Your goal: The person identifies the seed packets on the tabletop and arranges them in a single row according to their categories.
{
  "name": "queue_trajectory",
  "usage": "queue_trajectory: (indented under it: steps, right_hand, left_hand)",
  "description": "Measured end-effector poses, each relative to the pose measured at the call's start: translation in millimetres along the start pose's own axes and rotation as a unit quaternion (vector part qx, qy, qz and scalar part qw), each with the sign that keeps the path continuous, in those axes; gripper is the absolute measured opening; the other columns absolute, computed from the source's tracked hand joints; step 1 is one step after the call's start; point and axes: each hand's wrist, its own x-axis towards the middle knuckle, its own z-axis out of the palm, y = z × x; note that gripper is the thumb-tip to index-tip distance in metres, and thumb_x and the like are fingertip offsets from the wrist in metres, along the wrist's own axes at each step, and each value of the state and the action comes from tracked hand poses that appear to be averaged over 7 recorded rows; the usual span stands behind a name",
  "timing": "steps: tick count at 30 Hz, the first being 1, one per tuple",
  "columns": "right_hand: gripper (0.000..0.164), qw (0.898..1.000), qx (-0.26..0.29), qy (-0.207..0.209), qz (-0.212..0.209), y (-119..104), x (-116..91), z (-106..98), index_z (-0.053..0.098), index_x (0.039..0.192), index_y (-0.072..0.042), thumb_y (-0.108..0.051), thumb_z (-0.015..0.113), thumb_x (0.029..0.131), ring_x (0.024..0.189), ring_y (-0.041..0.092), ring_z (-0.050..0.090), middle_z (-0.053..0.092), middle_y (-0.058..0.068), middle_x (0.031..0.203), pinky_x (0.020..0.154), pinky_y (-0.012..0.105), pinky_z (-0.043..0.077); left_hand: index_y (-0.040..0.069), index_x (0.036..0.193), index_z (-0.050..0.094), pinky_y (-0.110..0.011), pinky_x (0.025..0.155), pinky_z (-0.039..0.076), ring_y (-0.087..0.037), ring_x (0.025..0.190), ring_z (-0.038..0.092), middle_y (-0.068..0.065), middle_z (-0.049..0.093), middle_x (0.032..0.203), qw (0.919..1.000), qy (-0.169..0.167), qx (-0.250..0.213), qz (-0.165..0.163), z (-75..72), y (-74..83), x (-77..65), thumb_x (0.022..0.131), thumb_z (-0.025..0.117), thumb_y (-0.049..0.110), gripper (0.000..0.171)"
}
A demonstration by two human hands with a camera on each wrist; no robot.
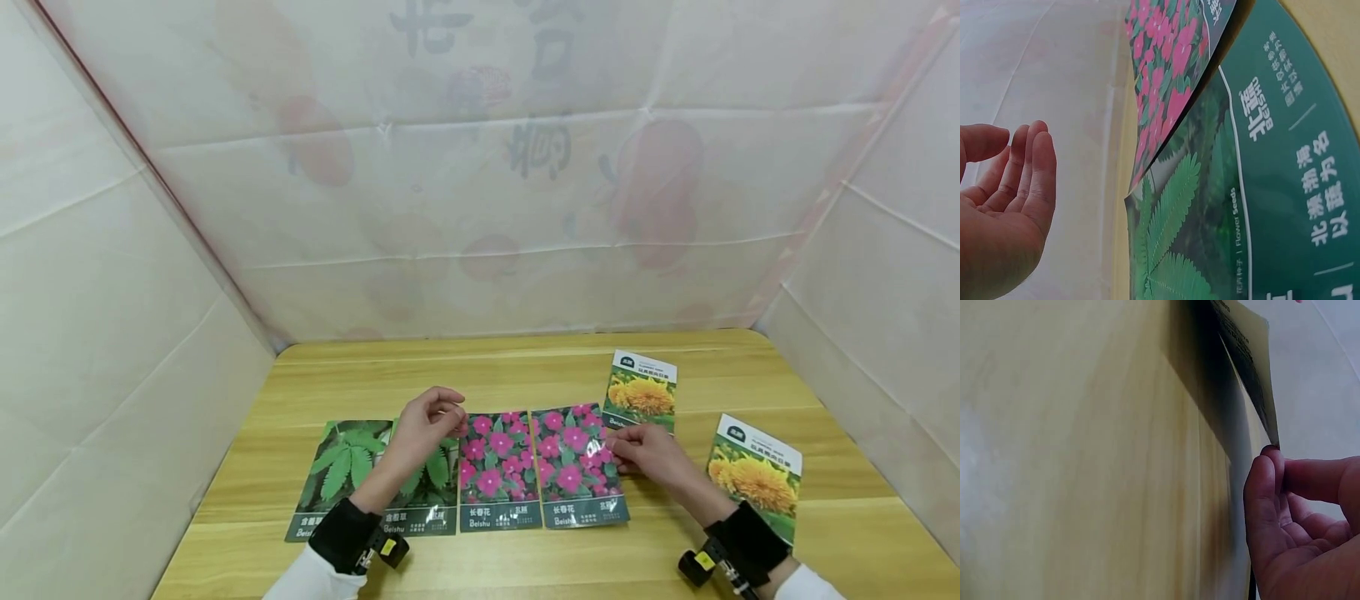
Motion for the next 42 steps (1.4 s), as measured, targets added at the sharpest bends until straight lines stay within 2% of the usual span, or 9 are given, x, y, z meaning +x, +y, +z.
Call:
queue_trajectory:
  steps: [7, 11, 14, 20, 23, 28, 32, 36, 42]
  right_hand:
    - [0.024, 1.0, 0.001, 0.0, -0.004, 0, 0, 3, 0.072, 0.112, 0.011, -0.006, 0.057, 0.106, 0.076, 0.019, 0.068, 0.069, 0.009, 0.086, 0.067, 0.029, 0.062]
    - [0.024, 0.999, -0.029, 0.001, -0.021, -2, -2, 1, 0.074, 0.109, 0.009, -0.007, 0.057, 0.106, 0.075, 0.018, 0.068, 0.07, 0.007, 0.086, 0.065, 0.028, 0.061]
    - [0.024, 0.993, -0.105, 0.018, -0.044, -6, -4, -1, 0.077, 0.095, 0.0, -0.012, 0.059, 0.106, 0.068, 0.016, 0.063, 0.068, 0.004, 0.077, 0.061, 0.026, 0.055]
    - [0.019, 0.948, -0.272, 0.111, -0.125, -16, -4, -15, 0.076, 0.089, -0.007, -0.015, 0.064, 0.102, 0.057, 0.013, 0.048, 0.058, -0.004, 0.065, 0.055, 0.028, 0.038]
    - [0.015, 0.925, -0.309, 0.154, -0.16, -18, 0, -27, 0.076, 0.095, -0.004, -0.013, 0.065, 0.101, 0.056, 0.014, 0.047, 0.057, -0.002, 0.066, 0.053, 0.03, 0.036]
    - [0.025, 0.899, -0.348, 0.188, -0.188, -9, 11, -51, 0.072, 0.108, 0.005, -0.019, 0.067, 0.103, 0.059, 0.024, 0.055, 0.063, 0.009, 0.082, 0.056, 0.034, 0.04]
    - [0.038, 0.893, -0.379, 0.182, -0.159, -2, 22, -68, 0.066, 0.091, 0.005, -0.031, 0.066, 0.104, 0.053, 0.023, 0.046, 0.054, 0.012, 0.071, 0.049, 0.033, 0.033]
    - [0.05, 0.902, -0.384, 0.167, -0.103, 1, 31, -76, 0.048, 0.067, -0.011, -0.039, 0.063, 0.104, 0.049, 0.019, 0.032, 0.033, 0.004, 0.06, 0.048, 0.03, 0.019]
    - [0.061, 0.903, -0.394, 0.154, -0.071, 0, 39, -77, 0.041, 0.057, -0.015, -0.049, 0.06, 0.104, 0.051, 0.021, 0.033, 0.026, 0.001, 0.059, 0.051, 0.031, 0.016]
  left_hand:
    - [0.005, 0.141, 0.052, -0.036, 0.093, 0.06, -0.026, 0.104, 0.071, -0.011, 0.066, 0.115, 0.9998, -0.013, 0.005, 0.013, -12.0, -56.8, 13.5, 0.107, 0.06, 0.035, 0.046]
    - [0.004, 0.139, 0.053, -0.039, 0.092, 0.06, -0.028, 0.103, 0.07, -0.015, 0.065, 0.115, 0.9996, -0.012, -0.001, 0.027, -12.7, -51.7, 10.7, 0.108, 0.06, 0.028, 0.04]
    - [0.008, 0.138, 0.055, -0.038, 0.091, 0.06, -0.027, 0.103, 0.069, -0.013, 0.066, 0.115, 0.9998, -0.005, 0.004, 0.019, -13.1, -50.3, 10.0, 0.107, 0.06, 0.031, 0.039]
    - [0.014, 0.137, 0.057, -0.037, 0.091, 0.061, -0.027, 0.104, 0.069, -0.012, 0.066, 0.116, 0.9998, 0.015, 0.006, -0.012, -16.3, -59.7, 13.4, 0.105, 0.063, 0.037, 0.04]
    - [0.011, 0.137, 0.056, -0.038, 0.091, 0.061, -0.028, 0.104, 0.07, -0.013, 0.066, 0.116, 0.9998, 0.016, 0.003, -0.007, -18.4, -58.7, 12.7, 0.106, 0.063, 0.036, 0.041]
    - [0.009, 0.137, 0.057, -0.037, 0.094, 0.059, -0.027, 0.108, 0.069, -0.013, 0.066, 0.118, 0.9999, 0.012, -0.003, 0.005, -21.8, -48.3, 8.5, 0.106, 0.062, 0.034, 0.04]
    - [0.012, 0.137, 0.057, -0.036, 0.096, 0.059, -0.026, 0.112, 0.068, -0.012, 0.066, 0.12, 0.9996, 0.018, -0.01, -0.018, -26.3, -60.9, 11.3, 0.105, 0.063, 0.039, 0.042]
    - [0.01, 0.137, 0.057, -0.037, 0.095, 0.059, -0.028, 0.111, 0.067, -0.014, 0.065, 0.12, 0.9996, 0.02, -0.012, -0.018, -27.2, -64.9, 11.4, 0.105, 0.063, 0.036, 0.041]
    - [0.008, 0.136, 0.057, -0.036, 0.092, 0.06, -0.026, 0.107, 0.068, -0.012, 0.065, 0.118, 0.9996, 0.022, 0.002, -0.014, -26.6, -60.9, 9.2, 0.105, 0.062, 0.037, 0.043]
